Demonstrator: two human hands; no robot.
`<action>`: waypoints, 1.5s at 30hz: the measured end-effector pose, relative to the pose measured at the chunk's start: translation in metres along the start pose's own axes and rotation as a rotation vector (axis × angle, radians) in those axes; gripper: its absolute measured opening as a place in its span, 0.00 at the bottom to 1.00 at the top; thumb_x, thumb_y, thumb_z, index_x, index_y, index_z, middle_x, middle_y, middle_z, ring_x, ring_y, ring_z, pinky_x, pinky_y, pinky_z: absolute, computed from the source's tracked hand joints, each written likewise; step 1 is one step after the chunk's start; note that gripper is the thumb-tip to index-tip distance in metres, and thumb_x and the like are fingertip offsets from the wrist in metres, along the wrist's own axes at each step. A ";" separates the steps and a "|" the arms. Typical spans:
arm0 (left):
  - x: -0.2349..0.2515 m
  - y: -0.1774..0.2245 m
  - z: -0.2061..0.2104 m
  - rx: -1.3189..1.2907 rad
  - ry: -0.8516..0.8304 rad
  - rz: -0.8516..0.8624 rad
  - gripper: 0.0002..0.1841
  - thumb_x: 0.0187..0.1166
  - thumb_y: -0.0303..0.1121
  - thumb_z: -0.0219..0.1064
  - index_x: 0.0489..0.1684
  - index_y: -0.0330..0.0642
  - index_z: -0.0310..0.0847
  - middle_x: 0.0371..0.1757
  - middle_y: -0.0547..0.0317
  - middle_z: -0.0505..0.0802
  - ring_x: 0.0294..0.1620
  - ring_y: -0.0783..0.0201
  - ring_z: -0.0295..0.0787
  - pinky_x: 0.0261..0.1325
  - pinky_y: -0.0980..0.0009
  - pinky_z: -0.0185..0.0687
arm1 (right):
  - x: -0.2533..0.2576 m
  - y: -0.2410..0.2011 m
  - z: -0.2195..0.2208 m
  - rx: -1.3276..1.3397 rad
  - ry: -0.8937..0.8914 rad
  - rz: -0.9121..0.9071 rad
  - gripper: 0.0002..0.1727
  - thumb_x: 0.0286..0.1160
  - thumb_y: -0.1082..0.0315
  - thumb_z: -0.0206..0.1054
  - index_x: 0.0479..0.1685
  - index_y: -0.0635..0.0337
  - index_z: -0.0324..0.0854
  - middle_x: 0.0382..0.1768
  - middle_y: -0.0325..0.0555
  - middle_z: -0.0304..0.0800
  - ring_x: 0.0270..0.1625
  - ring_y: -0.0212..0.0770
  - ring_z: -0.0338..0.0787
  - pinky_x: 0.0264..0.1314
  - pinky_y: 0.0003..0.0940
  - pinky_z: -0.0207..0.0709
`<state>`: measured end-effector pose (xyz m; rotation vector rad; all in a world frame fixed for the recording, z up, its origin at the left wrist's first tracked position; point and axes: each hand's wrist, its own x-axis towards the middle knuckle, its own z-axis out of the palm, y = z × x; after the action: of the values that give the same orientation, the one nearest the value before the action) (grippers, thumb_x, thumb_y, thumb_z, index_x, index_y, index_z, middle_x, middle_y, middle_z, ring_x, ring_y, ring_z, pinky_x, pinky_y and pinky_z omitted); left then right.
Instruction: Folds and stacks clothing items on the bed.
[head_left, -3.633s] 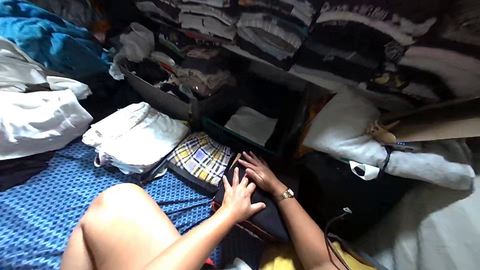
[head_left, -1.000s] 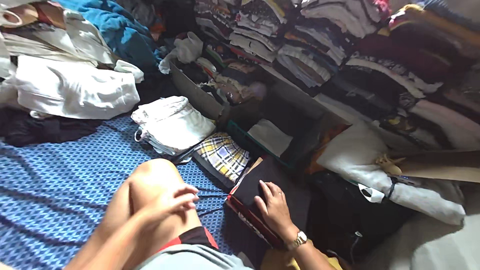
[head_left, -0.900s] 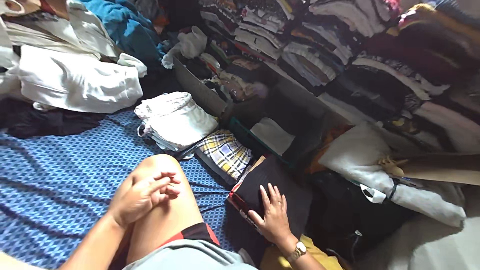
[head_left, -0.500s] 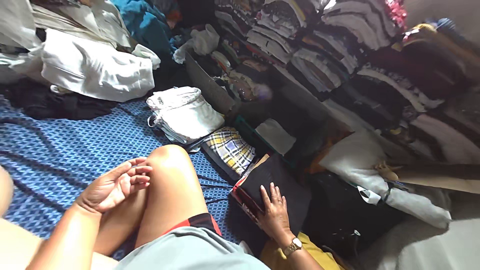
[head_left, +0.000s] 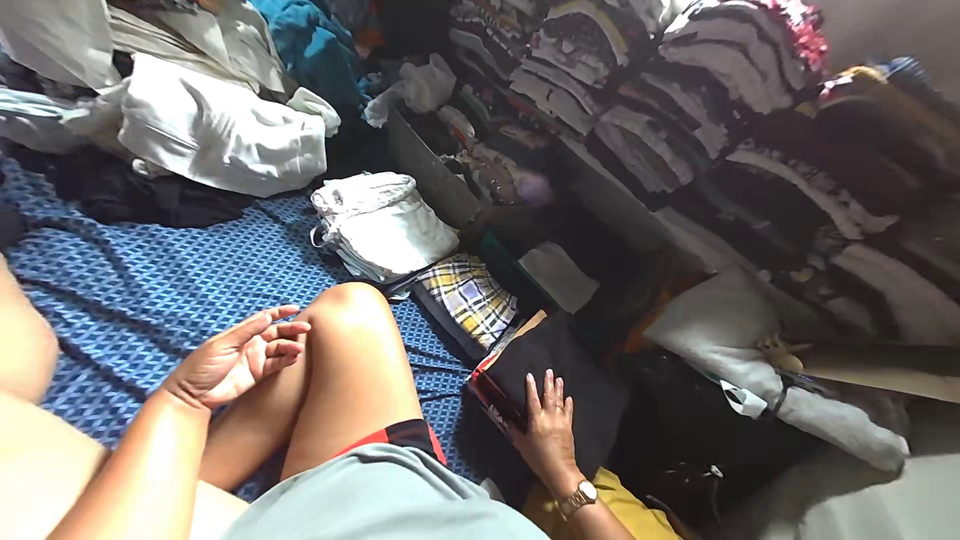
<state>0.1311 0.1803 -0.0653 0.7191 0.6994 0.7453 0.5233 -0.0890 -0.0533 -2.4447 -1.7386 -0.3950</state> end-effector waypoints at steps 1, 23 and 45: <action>0.000 0.000 -0.001 0.000 -0.004 0.003 0.21 0.94 0.39 0.34 0.69 0.51 0.73 0.49 0.60 0.94 0.40 0.69 0.95 0.43 0.75 0.91 | 0.000 -0.001 0.003 -0.016 0.008 0.001 0.55 0.43 0.54 0.88 0.82 0.64 0.72 0.83 0.78 0.63 0.83 0.82 0.64 0.76 0.83 0.57; 0.001 -0.001 -0.002 0.028 -0.002 -0.002 0.21 0.94 0.38 0.33 0.71 0.50 0.71 0.51 0.60 0.94 0.40 0.69 0.94 0.44 0.76 0.91 | 0.001 -0.003 0.005 -0.061 0.049 -0.009 0.52 0.37 0.74 0.88 0.81 0.58 0.76 0.81 0.78 0.66 0.81 0.82 0.68 0.72 0.85 0.61; -0.001 0.000 0.000 0.023 0.014 -0.011 0.22 0.94 0.37 0.32 0.71 0.49 0.72 0.50 0.61 0.94 0.39 0.70 0.94 0.42 0.77 0.91 | 0.011 -0.011 -0.027 0.034 -0.234 0.075 0.52 0.59 0.47 0.81 0.88 0.58 0.67 0.87 0.74 0.57 0.88 0.78 0.58 0.80 0.82 0.51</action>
<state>0.1312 0.1795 -0.0652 0.7315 0.7249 0.7333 0.5128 -0.0815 -0.0249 -2.6115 -1.7113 -0.0733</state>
